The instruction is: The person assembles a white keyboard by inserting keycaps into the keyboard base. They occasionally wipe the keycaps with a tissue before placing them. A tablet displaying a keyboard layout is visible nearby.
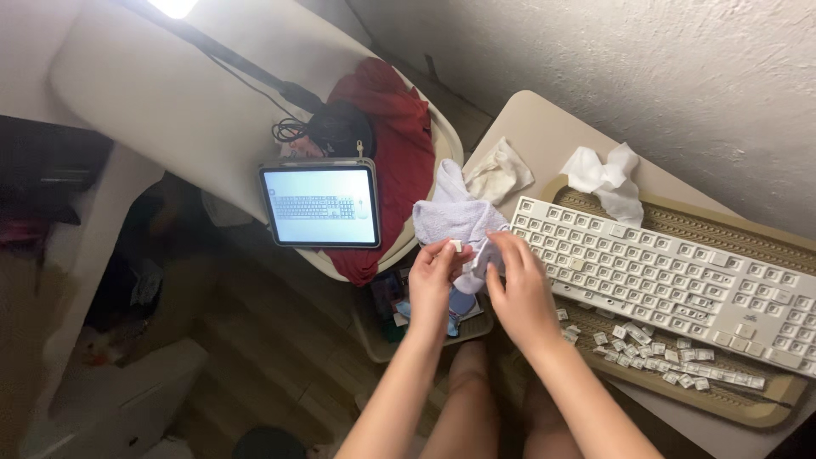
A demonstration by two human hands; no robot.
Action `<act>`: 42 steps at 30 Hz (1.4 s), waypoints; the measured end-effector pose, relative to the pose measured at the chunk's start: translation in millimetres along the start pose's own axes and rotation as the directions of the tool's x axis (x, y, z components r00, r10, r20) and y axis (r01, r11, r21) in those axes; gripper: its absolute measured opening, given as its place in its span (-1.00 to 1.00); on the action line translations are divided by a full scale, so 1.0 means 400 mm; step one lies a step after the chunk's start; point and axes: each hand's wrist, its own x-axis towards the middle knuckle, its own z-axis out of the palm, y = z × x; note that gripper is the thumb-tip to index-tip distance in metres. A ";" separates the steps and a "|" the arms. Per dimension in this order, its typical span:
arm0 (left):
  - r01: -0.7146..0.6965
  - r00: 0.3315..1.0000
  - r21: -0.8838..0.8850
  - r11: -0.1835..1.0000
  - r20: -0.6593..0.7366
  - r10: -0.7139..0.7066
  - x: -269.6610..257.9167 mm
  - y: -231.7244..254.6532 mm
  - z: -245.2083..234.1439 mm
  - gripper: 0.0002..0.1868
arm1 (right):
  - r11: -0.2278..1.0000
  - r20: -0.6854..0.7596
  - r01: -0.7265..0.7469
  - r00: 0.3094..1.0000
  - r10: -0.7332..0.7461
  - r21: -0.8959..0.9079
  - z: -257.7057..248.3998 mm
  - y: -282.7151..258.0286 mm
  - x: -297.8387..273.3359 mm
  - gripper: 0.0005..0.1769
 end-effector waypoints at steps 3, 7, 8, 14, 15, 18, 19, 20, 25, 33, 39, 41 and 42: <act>-0.161 0.987 0.002 0.987 0.023 0.161 -0.075 0.003 0.043 -0.81 | 0.994 -0.115 0.059 0.992 -0.048 0.087 -0.019 -0.009 -0.045 -0.52; -0.203 0.968 0.116 0.972 0.172 0.182 -0.135 -0.028 0.079 -0.88 | 1.000 -0.143 0.019 0.989 -0.020 -0.012 -0.065 0.008 -0.107 -0.61; -0.133 0.972 0.084 0.988 0.204 0.114 -0.140 -0.047 0.086 -0.87 | 0.999 -0.144 -0.031 0.989 0.026 -0.036 -0.078 0.018 -0.123 -0.65; 0.065 0.946 0.094 0.994 0.311 -0.091 -0.125 -0.164 0.130 -0.85 | 0.989 -0.246 -0.077 0.968 0.044 -0.124 -0.123 0.072 -0.175 -0.69; 0.081 0.946 0.098 0.992 0.307 -0.108 -0.125 -0.172 0.142 -0.85 | 0.988 -0.247 -0.080 0.968 0.045 -0.131 -0.130 0.079 -0.182 -0.71; 0.044 0.929 0.179 0.983 0.356 -0.107 -0.133 -0.160 0.174 -0.81 | 0.976 -0.260 -0.097 0.965 0.044 -0.194 -0.142 0.102 -0.197 -0.75; 0.015 0.919 0.216 0.976 0.381 -0.098 -0.137 -0.145 0.185 -0.79 | 0.974 -0.262 -0.119 0.963 0.065 -0.193 -0.146 0.111 -0.201 -0.76; -0.091 0.922 0.459 0.884 0.374 -0.099 -0.140 -0.127 0.193 -0.76 | 0.971 -0.263 -0.139 0.961 0.085 -0.192 -0.153 0.122 -0.204 -0.77; -0.565 0.818 0.825 0.010 0.559 0.135 -0.118 -0.059 0.205 -0.41 | 0.948 -0.272 -0.252 0.942 0.195 -0.194 -0.180 0.186 -0.234 -0.78; -0.517 0.822 0.832 -0.203 0.548 0.154 -0.055 -0.126 0.215 -0.37 | 0.939 -0.257 -0.283 0.939 0.229 -0.197 -0.195 0.252 -0.250 -0.74; -0.552 0.802 0.804 -0.221 0.584 0.122 -0.062 -0.140 0.228 -0.32 | 0.935 -0.274 -0.317 0.924 0.267 -0.156 -0.208 0.257 -0.259 -0.75; -0.542 0.818 0.812 -0.217 0.569 0.086 -0.072 -0.139 0.233 -0.31 | 0.935 -0.281 -0.319 0.921 0.268 -0.156 -0.211 0.257 -0.268 -0.77; -0.534 0.825 0.817 -0.218 0.559 0.077 -0.073 -0.138 0.237 -0.32 | 0.935 -0.285 -0.318 0.921 0.266 -0.156 -0.212 0.258 -0.270 -0.77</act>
